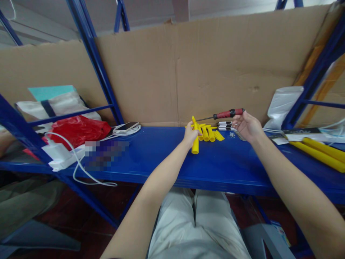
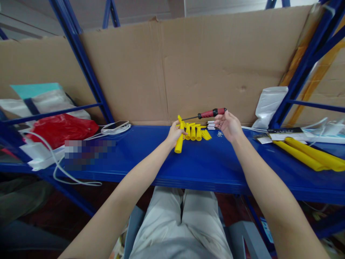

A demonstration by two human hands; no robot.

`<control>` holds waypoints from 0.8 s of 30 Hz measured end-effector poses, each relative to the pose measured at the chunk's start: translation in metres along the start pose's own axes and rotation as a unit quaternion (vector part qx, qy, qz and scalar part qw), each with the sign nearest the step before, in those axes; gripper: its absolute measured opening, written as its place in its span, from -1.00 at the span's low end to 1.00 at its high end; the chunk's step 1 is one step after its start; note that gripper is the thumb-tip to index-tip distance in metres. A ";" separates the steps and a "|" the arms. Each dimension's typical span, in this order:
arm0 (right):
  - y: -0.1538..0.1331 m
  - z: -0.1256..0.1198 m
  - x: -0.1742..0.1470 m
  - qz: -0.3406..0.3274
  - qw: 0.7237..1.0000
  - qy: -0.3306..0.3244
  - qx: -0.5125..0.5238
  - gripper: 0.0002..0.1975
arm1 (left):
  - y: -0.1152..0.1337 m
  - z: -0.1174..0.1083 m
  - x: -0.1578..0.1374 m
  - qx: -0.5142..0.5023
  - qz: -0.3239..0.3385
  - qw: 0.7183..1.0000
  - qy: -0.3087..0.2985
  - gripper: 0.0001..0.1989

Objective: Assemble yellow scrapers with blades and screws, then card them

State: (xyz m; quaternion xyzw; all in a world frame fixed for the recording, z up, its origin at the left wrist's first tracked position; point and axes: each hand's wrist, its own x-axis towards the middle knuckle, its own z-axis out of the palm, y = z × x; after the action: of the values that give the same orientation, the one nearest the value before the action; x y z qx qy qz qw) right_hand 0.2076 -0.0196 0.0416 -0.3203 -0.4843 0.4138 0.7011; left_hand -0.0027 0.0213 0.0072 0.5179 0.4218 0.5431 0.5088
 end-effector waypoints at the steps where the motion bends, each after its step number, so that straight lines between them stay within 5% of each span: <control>1: 0.000 0.000 0.000 0.000 1.000 0.002 0.000 -0.70 | 0.000 0.000 0.000 0.002 0.001 1.000 0.000 -0.21; 10: 0.001 -0.001 0.004 0.007 0.998 0.061 0.021 -0.64 | 0.002 0.001 -0.003 0.010 0.004 1.000 -0.003 -0.22; 24: -0.006 0.007 -0.004 0.015 0.998 0.044 0.032 -0.71 | 0.004 0.001 -0.005 -0.009 0.017 1.000 -0.005 -0.22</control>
State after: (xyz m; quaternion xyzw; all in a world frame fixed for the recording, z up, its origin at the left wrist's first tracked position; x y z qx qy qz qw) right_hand 0.2015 -0.0253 0.0472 -0.3232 -0.4344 0.4253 0.7252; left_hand -0.0022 0.0161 0.0104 0.5231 0.4055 0.5527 0.5064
